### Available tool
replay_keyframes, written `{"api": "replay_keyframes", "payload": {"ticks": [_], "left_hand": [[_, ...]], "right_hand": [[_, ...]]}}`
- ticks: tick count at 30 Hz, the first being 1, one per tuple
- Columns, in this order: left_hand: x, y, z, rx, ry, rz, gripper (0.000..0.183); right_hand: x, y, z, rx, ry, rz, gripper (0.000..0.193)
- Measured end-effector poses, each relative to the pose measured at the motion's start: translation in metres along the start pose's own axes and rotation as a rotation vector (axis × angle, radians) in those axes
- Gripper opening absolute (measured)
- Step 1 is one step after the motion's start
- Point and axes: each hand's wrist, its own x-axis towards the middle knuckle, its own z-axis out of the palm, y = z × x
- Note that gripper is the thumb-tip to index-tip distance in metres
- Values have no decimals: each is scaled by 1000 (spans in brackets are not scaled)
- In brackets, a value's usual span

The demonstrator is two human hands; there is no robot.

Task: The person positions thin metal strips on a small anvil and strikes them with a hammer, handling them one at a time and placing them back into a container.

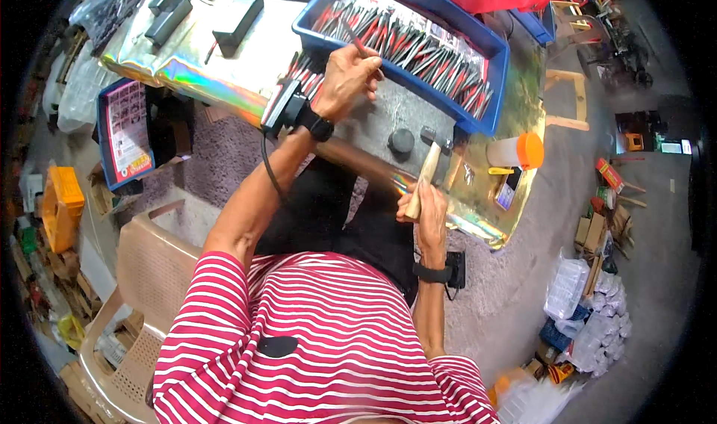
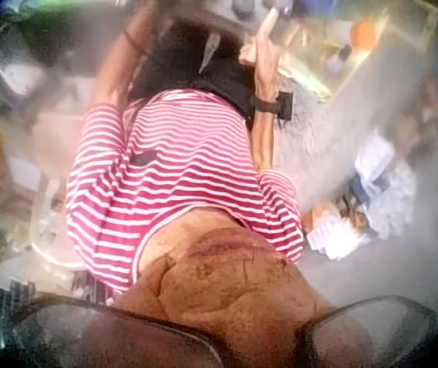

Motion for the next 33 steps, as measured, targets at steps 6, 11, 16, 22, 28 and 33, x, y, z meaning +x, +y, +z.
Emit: {"api": "replay_keyframes", "payload": {"ticks": [6, 11, 16, 22, 28, 33], "left_hand": [[71, 7, -24, 955, 146, 329, 26], [112, -7, -33, 1485, 290, 380, 22], [126, -15, -50, 1742, 120, 332, 22], [148, -29, -82, 1727, 28, 261, 20], [150, -33, -84, 1695, -74, 416, 19], [131, -13, -80, 1711, -82, 477, 21]], "right_hand": [[-5, 2, -9, -128, 48, -75, 35], [-8, 5, -29, -191, 131, -110, 34], [-9, -4, -44, -203, 189, -100, 27], [-11, 0, -24, -79, 98, -144, 23], [-8, 7, -2, -67, 109, -126, 24], [3, 25, -14, -357, 24, -265, 28]]}}
